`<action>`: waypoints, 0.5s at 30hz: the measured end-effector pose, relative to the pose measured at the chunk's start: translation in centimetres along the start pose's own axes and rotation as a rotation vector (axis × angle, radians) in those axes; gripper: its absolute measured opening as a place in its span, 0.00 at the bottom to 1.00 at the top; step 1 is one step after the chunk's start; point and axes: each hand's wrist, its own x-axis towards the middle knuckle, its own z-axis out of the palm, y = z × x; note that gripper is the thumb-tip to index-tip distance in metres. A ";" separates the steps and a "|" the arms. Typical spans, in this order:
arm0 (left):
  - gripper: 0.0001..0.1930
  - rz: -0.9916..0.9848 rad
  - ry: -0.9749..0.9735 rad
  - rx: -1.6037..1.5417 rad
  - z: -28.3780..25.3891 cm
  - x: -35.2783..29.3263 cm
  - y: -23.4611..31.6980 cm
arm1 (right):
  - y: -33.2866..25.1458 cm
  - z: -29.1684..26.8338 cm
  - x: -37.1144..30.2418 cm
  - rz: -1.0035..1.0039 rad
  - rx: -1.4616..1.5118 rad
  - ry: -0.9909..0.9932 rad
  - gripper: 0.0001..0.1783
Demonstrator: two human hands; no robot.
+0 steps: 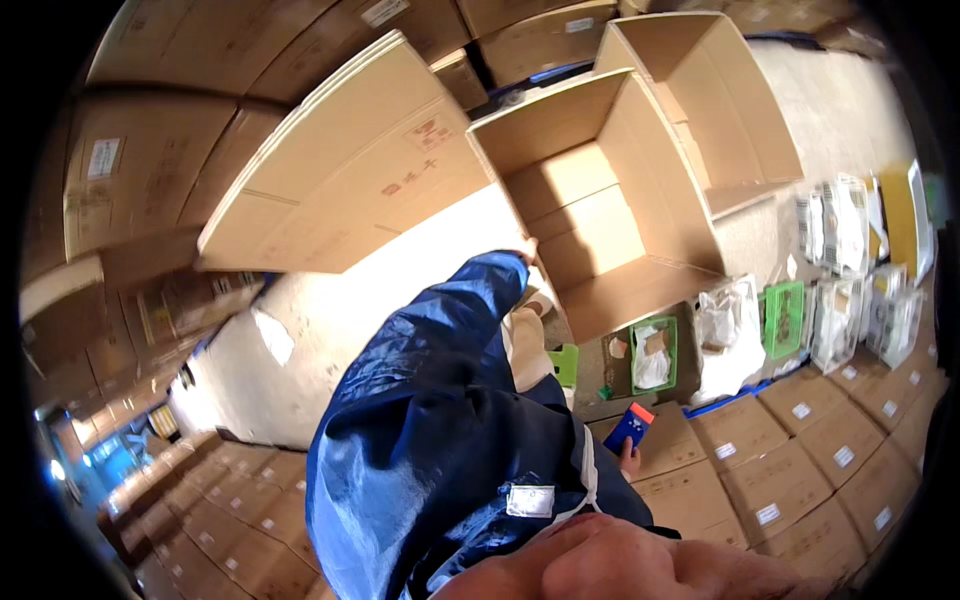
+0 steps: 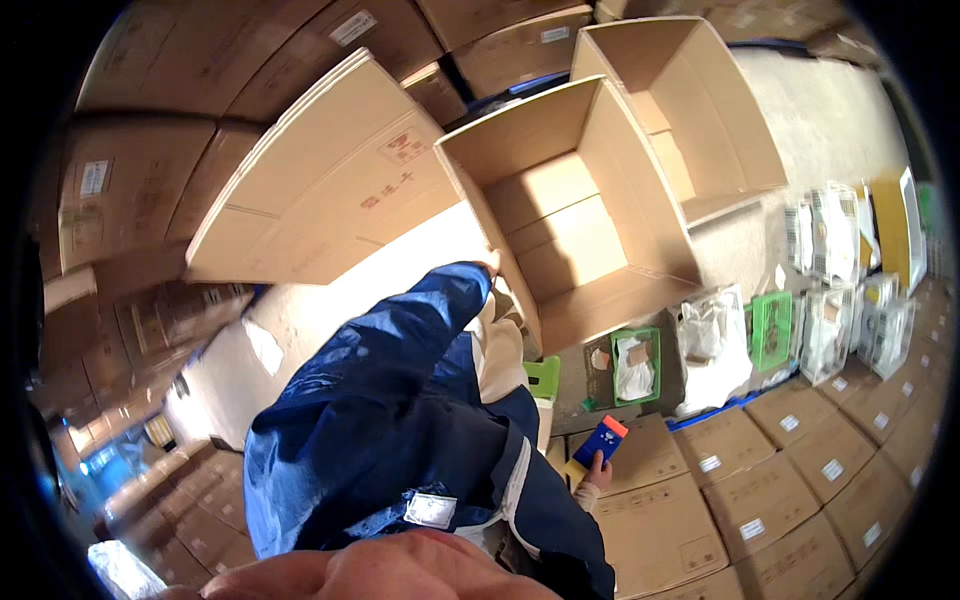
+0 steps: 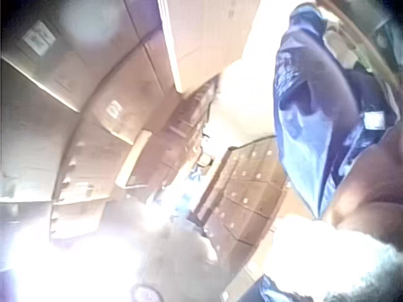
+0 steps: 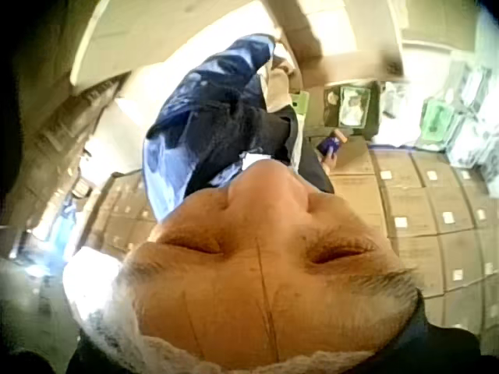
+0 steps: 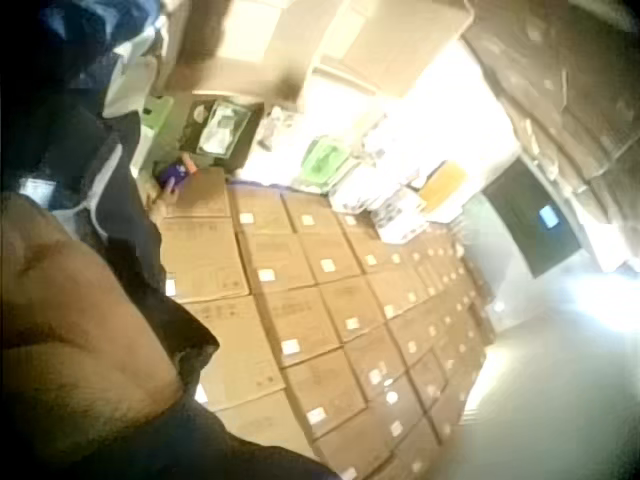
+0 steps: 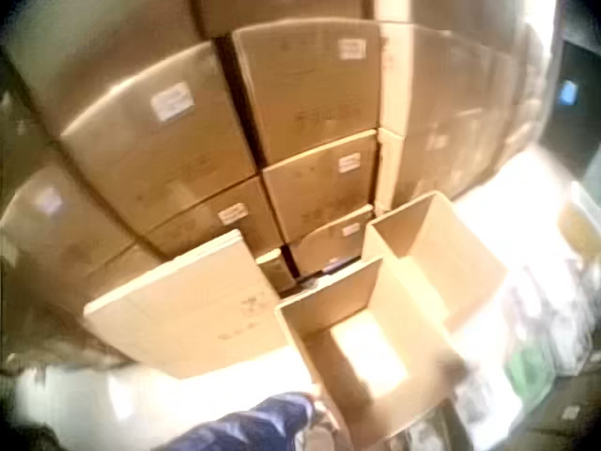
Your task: The person assembles flat cardboard sheets into boxes by folding the flaps and securing them with a handheld tape dispenser. The person repeatedly picks up a flat sheet, folds it into a box shape, and applies tape to the seams.
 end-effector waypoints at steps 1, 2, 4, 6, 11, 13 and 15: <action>0.18 -0.010 0.007 -0.051 -1.1 0.3 3.1 | -0.3 0.0 0.0 0.011 -0.023 0.030 0.26; 0.17 -0.012 -0.132 -0.042 -2.6 -0.3 6.0 | -0.7 -0.2 0.3 0.009 0.029 0.000 0.25; 0.16 -0.031 -0.247 -0.086 -6.2 -1.2 8.5 | -1.6 0.1 1.4 -0.002 0.131 -0.110 0.24; 0.16 0.100 0.000 0.061 -5.9 -0.7 5.5 | -4.6 1.6 2.1 -0.034 -0.022 -0.171 0.23; 0.22 0.088 -0.046 -0.057 -5.0 0.8 5.7 | -9.4 2.2 0.7 -0.056 -0.195 -0.260 0.21; 0.25 0.124 -0.056 -0.206 -6.5 2.5 6.0 | -6.4 2.9 2.4 -0.120 -0.071 -0.240 0.20; 0.29 0.312 0.176 -0.278 -10.7 6.1 2.7 | -4.8 4.0 4.7 -0.151 -0.106 -0.352 0.20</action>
